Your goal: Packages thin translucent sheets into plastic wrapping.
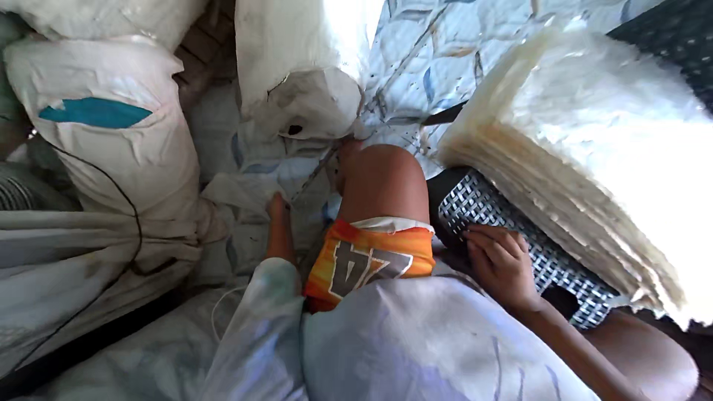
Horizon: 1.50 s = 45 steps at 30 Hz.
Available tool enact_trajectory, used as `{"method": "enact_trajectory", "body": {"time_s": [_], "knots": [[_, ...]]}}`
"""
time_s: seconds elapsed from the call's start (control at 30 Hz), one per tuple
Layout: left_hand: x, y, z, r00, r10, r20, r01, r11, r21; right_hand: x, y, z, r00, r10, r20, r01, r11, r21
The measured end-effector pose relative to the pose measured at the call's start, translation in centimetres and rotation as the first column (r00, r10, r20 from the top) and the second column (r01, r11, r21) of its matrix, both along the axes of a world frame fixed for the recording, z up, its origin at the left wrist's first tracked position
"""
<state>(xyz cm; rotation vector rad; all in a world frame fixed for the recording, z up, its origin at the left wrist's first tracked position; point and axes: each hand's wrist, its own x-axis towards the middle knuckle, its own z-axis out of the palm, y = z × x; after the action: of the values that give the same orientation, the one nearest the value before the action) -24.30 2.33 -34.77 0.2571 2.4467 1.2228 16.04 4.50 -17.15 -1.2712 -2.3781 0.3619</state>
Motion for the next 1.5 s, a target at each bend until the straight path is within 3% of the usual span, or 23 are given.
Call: {"method": "enact_trajectory", "body": {"time_s": [0.03,0.1,0.17,0.23,0.33,0.4,0.43,0.53,0.57,0.67,0.77,0.83,0.9,0.97,1.07,1.17,1.23,1.27,1.3,1.33,1.37,1.43,1.5], "knots": [[-1.7,1.9,-0.2,0.994,-0.085,0.067,0.08,0.993,0.083,-0.4,0.4,0.8,0.999,-0.024,-0.03,0.023,0.999,-0.038],[-4.0,5.8,6.3,0.891,-0.428,0.15,0.43,0.902,0.021,-1.5,1.2,3.2,0.992,-0.065,-0.105,0.057,0.995,-0.084],[-2.2,7.5,16.2,0.634,-0.772,0.044,0.771,0.626,-0.12,-3.0,2.0,6.3,0.982,-0.038,-0.185,0.031,0.999,-0.039],[1.9,6.9,24.7,0.266,-0.963,-0.047,0.926,0.269,-0.266,-5.0,2.6,10.3,0.972,0.098,-0.215,-0.093,0.995,0.032],[8.0,2.2,32.3,-0.212,-0.917,-0.338,0.942,-0.1,-0.319,-8.4,1.9,15.9,0.913,0.387,-0.131,-0.382,0.922,0.062],[8.9,-0.6,35.2,-0.362,-0.732,-0.577,0.926,-0.213,-0.312,-9.3,1.1,17.7,0.868,0.477,-0.14,-0.462,0.878,0.126],[8.4,-1.4,36.8,-0.375,-0.661,-0.65,0.925,-0.224,-0.306,-9.1,1.0,18.1,0.865,0.481,-0.143,-0.456,0.872,0.176],[5.6,-3.7,42.4,-0.295,-0.602,-0.742,0.946,-0.073,-0.317,-6.4,0.2,18.8,0.934,0.356,0.04,-0.351,0.889,0.294],[5.2,-4.2,44.0,-0.282,-0.613,-0.739,0.95,-0.071,-0.303,-5.5,-0.8,19.3,0.951,0.304,0.058,-0.306,0.897,0.32],[7.2,-5.3,46.0,-0.413,-0.58,-0.703,0.911,-0.272,-0.31,-4.3,-4.8,22.3,0.929,0.344,-0.136,-0.289,0.905,0.313],[11.4,-6.0,45.8,-0.52,-0.428,-0.739,0.832,-0.451,-0.324,-5.1,-7.2,23.7,0.675,0.506,-0.537,-0.497,0.85,0.176],[12.4,-6.3,46.9,-0.457,-0.378,-0.805,0.865,-0.399,-0.304,-4.4,-7.8,23.2,0.486,0.388,-0.783,-0.622,0.783,0.002],[12.1,-5.7,48.1,-0.339,-0.293,-0.894,0.926,-0.27,-0.262,-2.3,-8.4,22.3,0.407,0.295,-0.865,-0.682,0.728,-0.073],[11.7,-4.6,49.4,-0.242,-0.186,-0.952,0.965,-0.152,-0.215,0.9,-8.9,21.9,0.538,0.338,-0.772,-0.618,0.781,-0.09],[9.7,-1.6,50.5,-0.079,-0.188,-0.979,0.996,-0.059,-0.069,4.7,-10.1,20.8,0.928,0.194,-0.318,-0.224,0.973,-0.058],[7.9,2.6,50.7,0.229,-0.241,-0.943,0.973,0.086,0.215,11.2,-10.4,19.3,0.969,-0.176,-0.174,0.145,0.973,-0.179],[8.0,5.4,50.2,0.354,-0.328,-0.876,0.934,0.168,0.314,16.6,-10.6,19.2,0.848,-0.376,-0.374,0.322,0.925,-0.202],[9.1,6.6,49.6,0.396,-0.396,-0.828,0.918,0.205,0.341,18.6,-10.6,19.4,0.693,-0.432,-0.577,0.381,0.899,-0.216],[10.7,7.6,48.8,0.42,-0.476,-0.773,0.907,0.248,0.34,19.7,-10.3,19.8,0.454,-0.419,-0.787,0.387,0.888,-0.249],[12.3,8.5,47.8,0.42,-0.554,-0.719,0.907,0.292,0.304,20.3,-9.7,20.4,0.229,-0.368,-0.901,0.34,0.898,-0.281],[14.0,9.4,46.6,0.392,-0.612,-0.687,0.916,0.331,0.228,20.6,-9.0,21.0,0.112,-0.378,-0.919,0.302,0.894,-0.331],[16.6,11.5,44.4,0.296,-0.684,-0.667,0.931,0.364,0.04,20.6,-7.0,21.3,0.098,-0.595,-0.798,0.495,0.725,-0.479],[17.9,14.8,42.6,0.257,-0.721,-0.644,0.936,0.351,-0.02,21.3,-4.4,21.0,0.214,-0.844,-0.493,0.818,0.43,-0.381]]}}
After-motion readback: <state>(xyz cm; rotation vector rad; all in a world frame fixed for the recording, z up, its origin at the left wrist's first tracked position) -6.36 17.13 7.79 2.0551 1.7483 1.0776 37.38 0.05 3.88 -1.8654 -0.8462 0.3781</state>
